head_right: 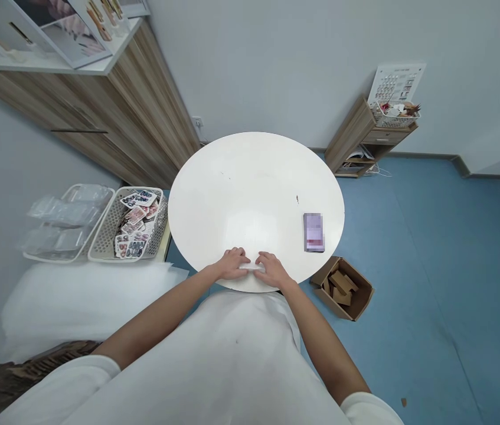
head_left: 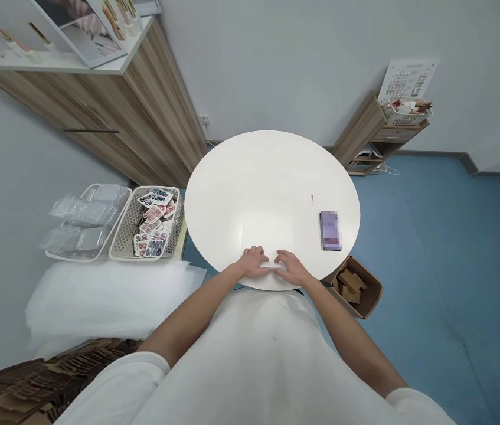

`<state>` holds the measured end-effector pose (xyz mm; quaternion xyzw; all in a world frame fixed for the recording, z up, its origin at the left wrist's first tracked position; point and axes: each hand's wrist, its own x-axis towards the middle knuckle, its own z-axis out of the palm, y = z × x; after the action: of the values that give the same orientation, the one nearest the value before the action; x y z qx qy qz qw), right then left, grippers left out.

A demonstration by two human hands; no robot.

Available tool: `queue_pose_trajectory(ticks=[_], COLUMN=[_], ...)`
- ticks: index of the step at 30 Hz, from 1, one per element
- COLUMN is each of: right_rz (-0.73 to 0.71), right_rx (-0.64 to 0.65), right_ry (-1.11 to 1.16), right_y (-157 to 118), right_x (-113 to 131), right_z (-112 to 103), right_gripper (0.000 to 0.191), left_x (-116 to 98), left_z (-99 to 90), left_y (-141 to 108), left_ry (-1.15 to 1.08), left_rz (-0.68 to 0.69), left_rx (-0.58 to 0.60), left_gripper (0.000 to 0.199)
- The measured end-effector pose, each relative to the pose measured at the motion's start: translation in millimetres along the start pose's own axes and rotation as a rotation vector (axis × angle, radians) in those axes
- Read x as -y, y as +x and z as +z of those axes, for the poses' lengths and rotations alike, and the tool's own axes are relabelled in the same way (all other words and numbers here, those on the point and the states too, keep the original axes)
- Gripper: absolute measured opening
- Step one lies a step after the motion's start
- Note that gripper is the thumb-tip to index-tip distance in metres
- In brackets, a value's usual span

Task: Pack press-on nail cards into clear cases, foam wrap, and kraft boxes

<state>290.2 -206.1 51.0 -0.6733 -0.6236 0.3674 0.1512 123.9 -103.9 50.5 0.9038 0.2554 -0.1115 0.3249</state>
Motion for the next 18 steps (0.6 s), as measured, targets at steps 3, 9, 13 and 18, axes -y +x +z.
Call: queue_pose_trajectory(ticks=[3,9,13,18], right_rz=[0.03,0.146,0.224,0.275], right_rx=[0.056,0.088,0.05,-0.004], right_ry=[0.081,0.201,0.188,0.244], right_y=[13.6,36.2,46.1,53.8], right_x=[-1.7,-11.8,-21.1,-30.8], right_z=[-13.5,-23.2,-21.1,-19.4], right_gripper=[0.023,0.028,0.032,0.028], left_x=[10.7,42.6,57.4,66.8], left_z=[-10.9,-21.1,-16.1,-5.3], left_y=[7.0,8.9,5.5,2.6], left_ry=[-0.15,-0.429,-0.591,-0.646], left_rz=[-0.075,-0.182,-0.365,-0.469], left_rx=[0.124,0.048,-0.066,-0.107], left_gripper=[0.034,0.041,0.03,0.024])
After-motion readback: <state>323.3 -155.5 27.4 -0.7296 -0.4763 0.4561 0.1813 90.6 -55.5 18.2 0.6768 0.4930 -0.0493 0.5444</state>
